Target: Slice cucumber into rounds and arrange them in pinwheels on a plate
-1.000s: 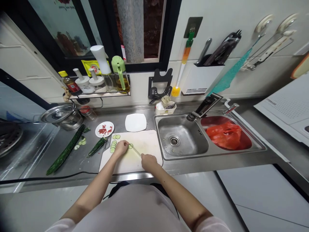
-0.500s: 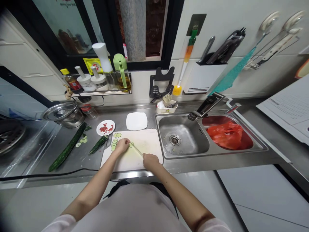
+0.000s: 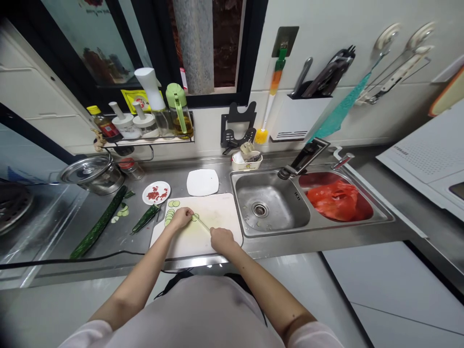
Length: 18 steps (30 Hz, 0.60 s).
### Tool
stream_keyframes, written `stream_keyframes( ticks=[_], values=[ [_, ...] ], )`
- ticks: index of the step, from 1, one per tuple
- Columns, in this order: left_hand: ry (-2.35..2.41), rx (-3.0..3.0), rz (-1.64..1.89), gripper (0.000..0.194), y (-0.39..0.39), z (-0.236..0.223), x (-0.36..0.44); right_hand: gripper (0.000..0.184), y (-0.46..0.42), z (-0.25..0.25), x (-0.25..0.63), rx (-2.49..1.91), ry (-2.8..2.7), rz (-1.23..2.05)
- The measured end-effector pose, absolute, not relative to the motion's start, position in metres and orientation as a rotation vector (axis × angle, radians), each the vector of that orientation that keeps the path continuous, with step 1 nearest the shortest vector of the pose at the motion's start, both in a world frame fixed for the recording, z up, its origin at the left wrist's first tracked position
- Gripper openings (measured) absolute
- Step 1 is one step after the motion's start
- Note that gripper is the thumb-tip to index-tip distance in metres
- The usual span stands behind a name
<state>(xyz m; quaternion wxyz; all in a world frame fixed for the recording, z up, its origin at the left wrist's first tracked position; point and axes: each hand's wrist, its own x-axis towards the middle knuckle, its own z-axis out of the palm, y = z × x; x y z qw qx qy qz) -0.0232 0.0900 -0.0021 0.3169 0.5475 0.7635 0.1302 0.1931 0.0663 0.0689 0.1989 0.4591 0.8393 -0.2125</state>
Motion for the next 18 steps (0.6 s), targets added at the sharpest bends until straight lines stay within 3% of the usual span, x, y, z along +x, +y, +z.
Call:
stream_keyframes(
  ticks=[18],
  values=[
    [2.093, 1.453, 0.32, 0.017, 0.085, -0.001, -0.015, 0.033, 0.066, 0.074, 0.235, 1.46, 2.301, -0.679]
  ],
)
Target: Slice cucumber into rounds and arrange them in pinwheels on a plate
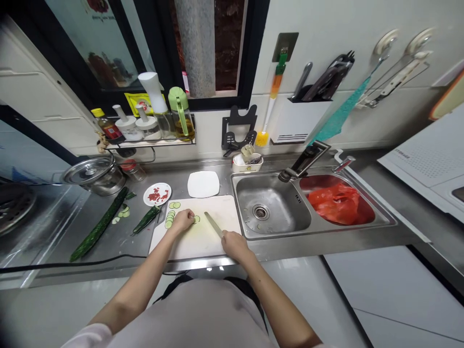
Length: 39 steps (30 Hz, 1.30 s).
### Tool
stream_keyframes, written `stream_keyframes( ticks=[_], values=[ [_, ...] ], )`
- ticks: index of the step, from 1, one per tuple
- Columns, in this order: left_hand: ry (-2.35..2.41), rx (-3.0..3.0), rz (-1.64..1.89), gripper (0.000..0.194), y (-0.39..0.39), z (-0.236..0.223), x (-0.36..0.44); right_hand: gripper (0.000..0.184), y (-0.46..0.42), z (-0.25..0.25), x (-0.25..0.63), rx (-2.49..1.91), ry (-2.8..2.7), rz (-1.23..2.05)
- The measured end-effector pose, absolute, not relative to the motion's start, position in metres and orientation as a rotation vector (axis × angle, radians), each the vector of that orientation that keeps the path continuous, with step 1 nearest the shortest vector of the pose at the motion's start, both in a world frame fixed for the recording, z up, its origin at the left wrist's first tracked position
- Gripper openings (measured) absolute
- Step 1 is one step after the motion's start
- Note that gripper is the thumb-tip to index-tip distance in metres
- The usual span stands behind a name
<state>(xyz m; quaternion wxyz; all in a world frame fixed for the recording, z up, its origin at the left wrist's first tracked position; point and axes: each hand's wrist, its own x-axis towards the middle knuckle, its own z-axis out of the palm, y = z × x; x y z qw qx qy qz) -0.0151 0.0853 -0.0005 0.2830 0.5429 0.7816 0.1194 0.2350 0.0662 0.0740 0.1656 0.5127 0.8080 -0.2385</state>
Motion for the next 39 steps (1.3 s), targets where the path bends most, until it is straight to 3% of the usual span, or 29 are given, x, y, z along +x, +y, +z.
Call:
stream_keyframes(
  ticks=[12, 19, 24, 39],
  values=[
    [2.141, 1.323, 0.462, 0.007, 0.083, 0.006, -0.001, 0.032, 0.064, 0.058, 0.246, 1.526, 2.307, -0.722],
    [2.14, 1.195, 0.608, 0.022, 0.064, 0.001, -0.004, 0.032, 0.071, 0.058, 0.245, 1.49, 2.292, -0.725],
    [2.181, 1.141, 0.615, 0.015, 0.048, 0.001, -0.008, 0.032, 0.073, 0.057, 0.24, 1.471, 2.301, -0.697],
    [2.363, 0.832, 0.752, 0.018, 0.002, -0.017, -0.077, 0.033, 0.073, 0.057, 0.232, 1.473, 2.294, -0.7]
  ],
)
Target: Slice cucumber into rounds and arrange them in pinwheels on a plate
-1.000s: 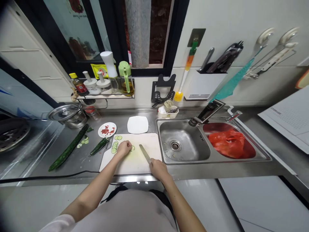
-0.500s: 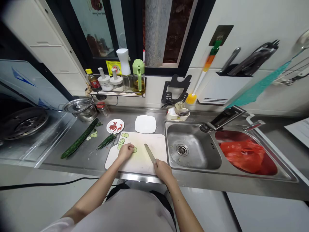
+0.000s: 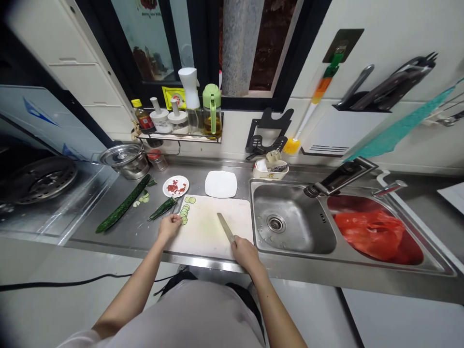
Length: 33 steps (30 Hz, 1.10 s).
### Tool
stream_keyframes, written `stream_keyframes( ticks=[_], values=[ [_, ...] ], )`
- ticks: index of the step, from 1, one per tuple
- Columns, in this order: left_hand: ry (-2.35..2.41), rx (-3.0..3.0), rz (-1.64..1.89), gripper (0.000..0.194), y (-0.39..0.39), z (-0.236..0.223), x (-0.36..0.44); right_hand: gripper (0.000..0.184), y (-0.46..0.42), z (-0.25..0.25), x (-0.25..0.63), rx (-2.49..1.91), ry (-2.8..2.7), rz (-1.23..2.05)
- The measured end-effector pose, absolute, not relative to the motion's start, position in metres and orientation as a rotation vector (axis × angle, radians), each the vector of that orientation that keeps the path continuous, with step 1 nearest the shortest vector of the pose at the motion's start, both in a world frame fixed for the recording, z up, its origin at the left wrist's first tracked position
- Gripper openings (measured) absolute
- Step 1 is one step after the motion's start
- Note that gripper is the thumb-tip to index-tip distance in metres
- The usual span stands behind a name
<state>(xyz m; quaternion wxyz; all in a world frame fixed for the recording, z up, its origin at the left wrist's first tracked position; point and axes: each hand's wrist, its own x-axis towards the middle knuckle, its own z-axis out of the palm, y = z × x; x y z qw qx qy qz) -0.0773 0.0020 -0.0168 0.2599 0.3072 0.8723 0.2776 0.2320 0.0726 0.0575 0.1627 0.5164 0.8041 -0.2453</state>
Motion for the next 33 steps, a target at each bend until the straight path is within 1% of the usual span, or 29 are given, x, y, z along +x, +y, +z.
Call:
stream_keyframes(
  ticks=[22, 27, 31, 33],
  values=[
    [2.484, 0.898, 0.584, 0.017, 0.003, -0.01, -0.083, 0.031, 0.073, 0.055, 0.232, 1.48, 2.307, -0.702],
    [2.484, 0.975, 0.667, 0.024, 0.032, -0.001, -0.078, 0.03, 0.074, 0.058, 0.236, 1.492, 2.295, -0.702],
    [2.506, 1.095, 0.601, 0.037, 0.065, 0.005, -0.074, 0.031, 0.073, 0.062, 0.237, 1.491, 2.299, -0.696],
    [2.526, 1.153, 0.548, 0.04, 0.078, 0.007, -0.073, 0.031, 0.072, 0.062, 0.238, 1.49, 2.298, -0.699]
  ],
)
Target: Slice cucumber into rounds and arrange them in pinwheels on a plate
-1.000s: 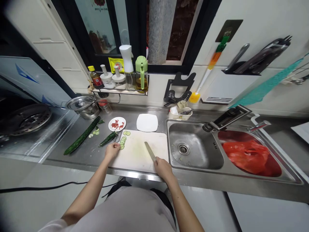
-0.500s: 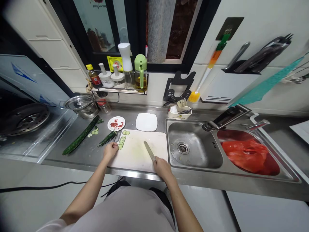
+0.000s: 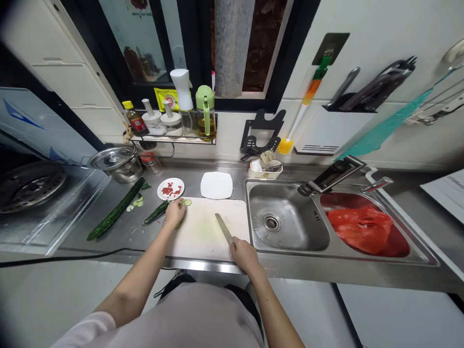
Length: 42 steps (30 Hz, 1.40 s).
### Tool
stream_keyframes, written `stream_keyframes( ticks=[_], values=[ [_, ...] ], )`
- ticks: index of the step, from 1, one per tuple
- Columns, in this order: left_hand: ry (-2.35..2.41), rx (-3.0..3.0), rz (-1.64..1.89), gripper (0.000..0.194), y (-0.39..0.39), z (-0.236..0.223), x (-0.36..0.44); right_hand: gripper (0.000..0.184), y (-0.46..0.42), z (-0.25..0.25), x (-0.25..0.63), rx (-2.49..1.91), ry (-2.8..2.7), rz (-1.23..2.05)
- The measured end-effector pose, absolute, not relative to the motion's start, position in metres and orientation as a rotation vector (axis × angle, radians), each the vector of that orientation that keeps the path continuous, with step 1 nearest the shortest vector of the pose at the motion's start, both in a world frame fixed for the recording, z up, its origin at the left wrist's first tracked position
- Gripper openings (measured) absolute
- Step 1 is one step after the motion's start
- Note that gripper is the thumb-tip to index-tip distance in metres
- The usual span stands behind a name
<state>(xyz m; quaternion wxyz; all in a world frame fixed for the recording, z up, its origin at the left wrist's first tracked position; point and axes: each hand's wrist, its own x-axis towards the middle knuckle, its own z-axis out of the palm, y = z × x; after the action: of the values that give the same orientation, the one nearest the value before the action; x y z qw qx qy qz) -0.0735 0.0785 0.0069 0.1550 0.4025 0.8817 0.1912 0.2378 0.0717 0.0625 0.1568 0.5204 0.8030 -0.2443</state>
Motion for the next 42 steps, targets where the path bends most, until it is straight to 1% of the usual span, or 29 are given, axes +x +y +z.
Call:
stream_keyframes(
  ticks=[7, 10, 13, 16, 20, 23, 27, 33, 37, 42],
  values=[
    [2.539, 1.247, 0.332, 0.04, 0.095, 0.002, -0.072, 0.03, 0.066, 0.061, 0.245, 1.497, 2.281, -0.696],
    [2.527, 1.259, 0.308, 0.039, 0.095, -0.002, -0.072, 0.031, 0.065, 0.061, 0.248, 1.51, 2.282, -0.69],
    [2.535, 1.254, 0.365, 0.033, 0.096, -0.002, -0.073, 0.03, 0.063, 0.061, 0.251, 1.531, 2.285, -0.693],
    [2.535, 1.18, 0.451, 0.024, 0.096, 0.001, -0.072, 0.03, 0.062, 0.06, 0.252, 1.551, 2.275, -0.693],
    [2.414, 1.045, 0.637, 0.017, 0.094, 0.004, -0.066, 0.03, 0.061, 0.061, 0.252, 1.543, 2.272, -0.689],
    [2.277, 0.993, 0.743, 0.018, 0.088, 0.002, -0.052, 0.03, 0.06, 0.062, 0.25, 1.539, 2.283, -0.682],
    [2.179, 1.011, 0.741, 0.018, 0.076, -0.007, -0.024, 0.03, 0.057, 0.065, 0.245, 1.52, 2.324, -0.661],
    [2.195, 1.122, 0.651, 0.018, 0.06, -0.011, 0.006, 0.032, 0.05, 0.07, 0.232, 1.441, 2.332, -0.672],
    [2.242, 1.205, 0.561, 0.022, 0.057, -0.008, 0.007, 0.032, 0.045, 0.07, 0.225, 1.397, 2.325, -0.64],
    [2.229, 1.261, 0.533, 0.021, 0.057, -0.008, 0.004, 0.031, 0.041, 0.07, 0.221, 1.378, 2.308, -0.619]
  ],
)
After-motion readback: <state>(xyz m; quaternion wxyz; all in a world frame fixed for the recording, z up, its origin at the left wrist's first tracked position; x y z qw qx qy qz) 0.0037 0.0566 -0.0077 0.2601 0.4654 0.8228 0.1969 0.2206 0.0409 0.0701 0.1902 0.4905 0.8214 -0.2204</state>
